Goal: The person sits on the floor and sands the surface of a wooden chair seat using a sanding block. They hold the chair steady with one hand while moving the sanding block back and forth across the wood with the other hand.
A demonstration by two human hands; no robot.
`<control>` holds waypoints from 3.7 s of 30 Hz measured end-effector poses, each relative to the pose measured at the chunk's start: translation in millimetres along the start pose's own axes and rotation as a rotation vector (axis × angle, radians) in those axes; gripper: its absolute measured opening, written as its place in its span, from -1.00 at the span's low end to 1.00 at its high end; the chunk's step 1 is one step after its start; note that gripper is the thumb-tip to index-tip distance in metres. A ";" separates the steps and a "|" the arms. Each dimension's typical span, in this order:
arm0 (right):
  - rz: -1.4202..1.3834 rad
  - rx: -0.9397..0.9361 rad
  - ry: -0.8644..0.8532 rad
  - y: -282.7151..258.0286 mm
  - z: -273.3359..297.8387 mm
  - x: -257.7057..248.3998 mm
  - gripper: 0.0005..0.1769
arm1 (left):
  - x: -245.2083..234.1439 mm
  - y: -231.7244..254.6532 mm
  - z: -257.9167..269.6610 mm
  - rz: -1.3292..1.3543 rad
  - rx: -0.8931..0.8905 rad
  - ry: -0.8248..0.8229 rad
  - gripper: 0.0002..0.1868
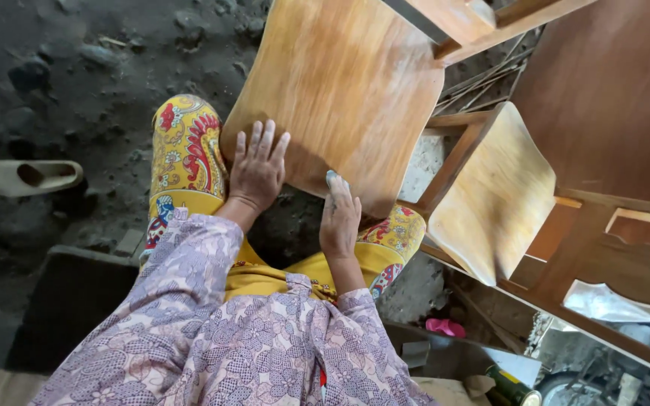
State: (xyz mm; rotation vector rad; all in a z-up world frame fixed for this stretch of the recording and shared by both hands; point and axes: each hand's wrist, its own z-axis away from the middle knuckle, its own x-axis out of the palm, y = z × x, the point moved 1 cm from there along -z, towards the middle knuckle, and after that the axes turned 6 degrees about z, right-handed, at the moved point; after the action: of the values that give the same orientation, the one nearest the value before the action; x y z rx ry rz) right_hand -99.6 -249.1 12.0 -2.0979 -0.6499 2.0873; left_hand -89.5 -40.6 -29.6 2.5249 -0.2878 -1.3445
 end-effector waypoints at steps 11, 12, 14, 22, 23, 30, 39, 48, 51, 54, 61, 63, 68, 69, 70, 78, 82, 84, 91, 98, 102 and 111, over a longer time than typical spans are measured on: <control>0.202 -0.313 -0.025 -12.0 -23.9 17.0 -0.47 | 2.8 9.4 11.6 0.033 -0.106 -0.056 -0.46; 0.211 -0.341 -0.014 -14.1 -37.2 17.6 -0.47 | 3.5 7.6 9.8 0.036 -0.111 -0.044 -0.47; 0.228 -0.357 0.005 -8.0 -78.1 26.1 -0.47 | 6.1 5.1 8.4 0.042 -0.114 -0.060 -0.44; 0.231 -0.343 0.046 25.8 -219.5 68.6 -0.44 | -3.5 4.6 3.1 0.134 -0.165 -0.136 -0.35; 0.242 -0.329 0.044 28.3 -224.6 73.6 -0.44 | -3.5 4.4 3.0 0.134 -0.165 -0.144 -0.35; 0.153 -0.392 0.099 -12.6 -150.0 32.3 -0.50 | -2.7 6.1 2.4 0.254 -0.212 -0.145 -0.32; 0.312 -0.308 -0.083 -25.1 -24.9 34.5 -0.35 | -24.4 10.1 -19.4 0.363 -0.331 -0.095 -0.43; 0.370 -0.322 0.118 -3.3 -252.3 72.7 -0.41 | -25.4 19.6 -36.7 0.585 -0.505 -0.108 -0.41; 0.179 -0.270 0.067 -10.5 -321.7 65.6 -0.42 | -38.9 16.1 -43.4 0.614 -0.510 -0.284 -0.38; -0.001 -0.283 0.084 4.3 -353.5 78.9 -0.54 | -38.0 19.3 -43.6 0.571 -0.500 -0.286 -0.41; 0.289 -0.364 0.131 -28.7 -213.7 63.4 -0.40 | -32.6 18.8 -41.7 0.631 -0.526 -0.224 -0.46; 0.328 -0.426 0.073 -31.9 -148.9 56.5 -0.35 | -31.9 19.6 -39.5 0.634 -0.531 -0.178 -0.47; 0.402 -0.282 -0.185 -43.2 -63.3 44.0 -0.27 | -42.6 17.4 -43.6 0.665 -0.529 -0.162 -0.51; 0.388 -0.252 -0.227 -51.2 -60.6 39.3 -0.26 | -42.3 17.3 -44.1 0.668 -0.528 -0.159 -0.52; 0.389 -0.251 -0.230 -43.6 -74.5 42.7 -0.26 | -40.5 18.1 -43.6 0.669 -0.530 -0.162 -0.52; 0.349 -0.362 0.155 -11.7 -279.2 88.7 -0.44 | -47.4 16.9 -53.2 0.760 -0.581 -0.185 -0.51; 0.187 -0.395 0.183 2.5 -385.9 96.8 -0.46 | -49.8 14.2 -57.8 0.753 -0.578 -0.199 -0.56; 0.202 -0.392 0.197 35.5 -430.2 115.7 -0.44 | -50.9 13.2 -59.8 0.766 -0.592 -0.195 -0.57; 0.082 -0.276 0.142 -23.2 -344.2 84.0 -0.46 | -51.3 15.5 -56.7 0.734 -0.541 -0.259 -0.55; 0.575 -0.374 0.036 -62.5 -157.7 50.1 -0.41 | -33.6 14.6 -47.7 0.685 -0.525 -0.041 -0.61; 0.507 -0.323 -0.295 -117.4 -71.5 -6.5 -0.49 | -29.5 15.4 -41.9 0.602 -0.481 0.004 -0.62; -0.736 0.309 0.075 -103.6 -27.7 -14.4 -0.78 | -24.2 20.9 -16.8 0.599 -0.432 0.022 -0.61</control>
State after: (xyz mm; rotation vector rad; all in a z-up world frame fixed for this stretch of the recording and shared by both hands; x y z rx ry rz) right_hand -94.8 -155.0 65.2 -1.4524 -0.8546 1.5620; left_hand -89.8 -50.8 5.0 1.8825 -0.6148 -1.0031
